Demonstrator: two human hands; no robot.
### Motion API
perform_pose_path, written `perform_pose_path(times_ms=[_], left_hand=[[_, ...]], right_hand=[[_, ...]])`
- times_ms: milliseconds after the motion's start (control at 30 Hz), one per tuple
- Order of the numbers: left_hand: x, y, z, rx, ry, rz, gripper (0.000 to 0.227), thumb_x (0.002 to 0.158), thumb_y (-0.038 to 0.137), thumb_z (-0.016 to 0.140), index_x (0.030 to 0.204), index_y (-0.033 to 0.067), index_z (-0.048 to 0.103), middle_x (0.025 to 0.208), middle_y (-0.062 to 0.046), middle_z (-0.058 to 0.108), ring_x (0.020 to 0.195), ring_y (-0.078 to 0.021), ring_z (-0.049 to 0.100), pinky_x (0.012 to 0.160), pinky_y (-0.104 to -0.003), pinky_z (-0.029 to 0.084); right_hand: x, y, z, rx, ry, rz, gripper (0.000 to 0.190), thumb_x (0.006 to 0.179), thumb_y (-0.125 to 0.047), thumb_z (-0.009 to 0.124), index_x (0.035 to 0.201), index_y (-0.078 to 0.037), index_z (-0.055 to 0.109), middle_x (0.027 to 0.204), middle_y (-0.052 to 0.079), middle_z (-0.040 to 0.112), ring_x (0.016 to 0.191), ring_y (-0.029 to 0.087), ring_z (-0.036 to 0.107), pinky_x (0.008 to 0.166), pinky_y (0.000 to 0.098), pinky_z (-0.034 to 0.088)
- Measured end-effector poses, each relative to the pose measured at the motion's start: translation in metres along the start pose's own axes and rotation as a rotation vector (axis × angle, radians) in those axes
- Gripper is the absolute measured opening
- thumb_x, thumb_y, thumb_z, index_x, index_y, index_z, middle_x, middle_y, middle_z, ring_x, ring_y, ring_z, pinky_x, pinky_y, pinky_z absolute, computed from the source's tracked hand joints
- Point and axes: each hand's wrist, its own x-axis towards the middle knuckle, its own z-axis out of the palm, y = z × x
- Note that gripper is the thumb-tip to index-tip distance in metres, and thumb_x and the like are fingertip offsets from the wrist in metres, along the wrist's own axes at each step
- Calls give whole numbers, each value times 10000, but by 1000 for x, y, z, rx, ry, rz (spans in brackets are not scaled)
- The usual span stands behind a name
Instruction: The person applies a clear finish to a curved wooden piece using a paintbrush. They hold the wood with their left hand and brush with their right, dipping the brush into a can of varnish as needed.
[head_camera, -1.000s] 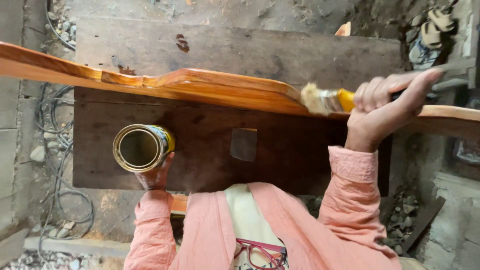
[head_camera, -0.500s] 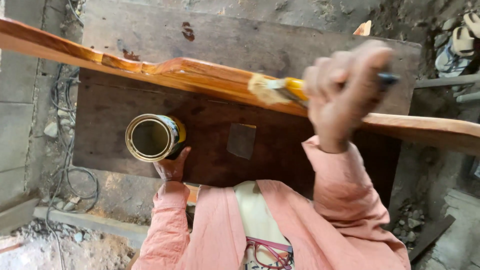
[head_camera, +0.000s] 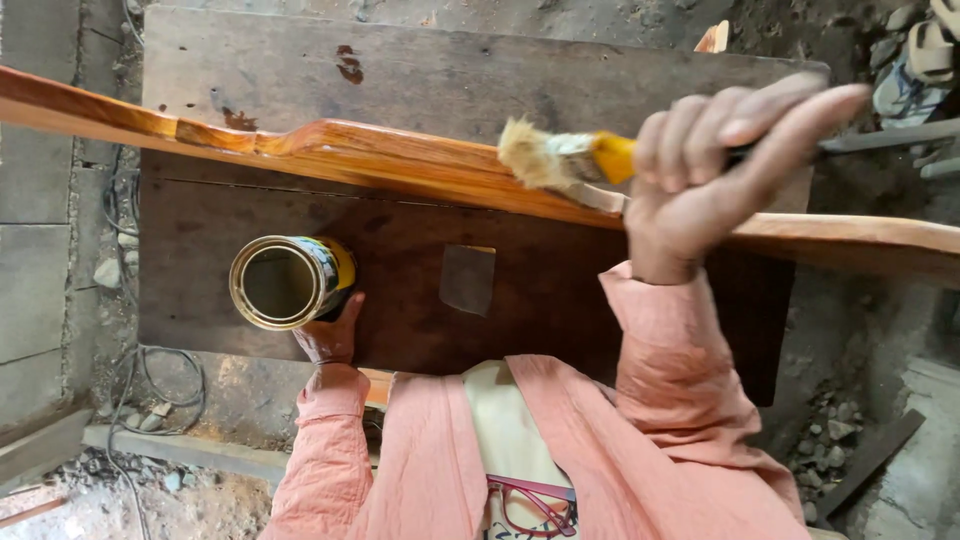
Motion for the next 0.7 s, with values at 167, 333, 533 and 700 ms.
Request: perform_pose_path(times_ms=[167, 333, 533, 700], left_hand=[[0, -3, 0, 41, -4, -50, 938, 622, 449, 995, 1335, -49, 644, 1374, -285, 620, 1310, -433, 549, 1136, -513, 385], [5, 14, -5, -14, 3, -39, 880, 636, 398, 998, 1304, -62, 657, 1344, -277, 643, 1274, -424, 575, 1108, -505, 410], [6, 14, -3, -15, 19, -44, 921, 630, 376, 1011, 1334, -74, 623, 1365, -290, 623, 1293, -431, 559, 1124, -502, 398], [8, 23, -7, -55, -14, -95, 937, 633, 346, 999, 1377, -54, 595, 1413, -278, 594, 1329, -413, 536, 1146, -489, 379]], right_hand=[[-17, 11, -55, 24, 51, 56, 408, 979, -525, 448, 767, -182, 379, 519, -49, 146, 383, 84, 112, 376, 256, 144], [-20, 10, -92, -145, 123, 74, 431, 995, -524, 501, 770, -177, 382, 515, -56, 158, 390, 62, 106, 381, 239, 129], [2, -9, -48, -25, -5, -19, 414, 986, -518, 456, 787, -167, 364, 518, -41, 146, 386, 82, 90, 387, 269, 123], [-4, 13, -34, 111, 70, 5, 411, 951, -525, 466, 755, -170, 395, 518, -45, 159, 387, 88, 123, 376, 259, 153]])
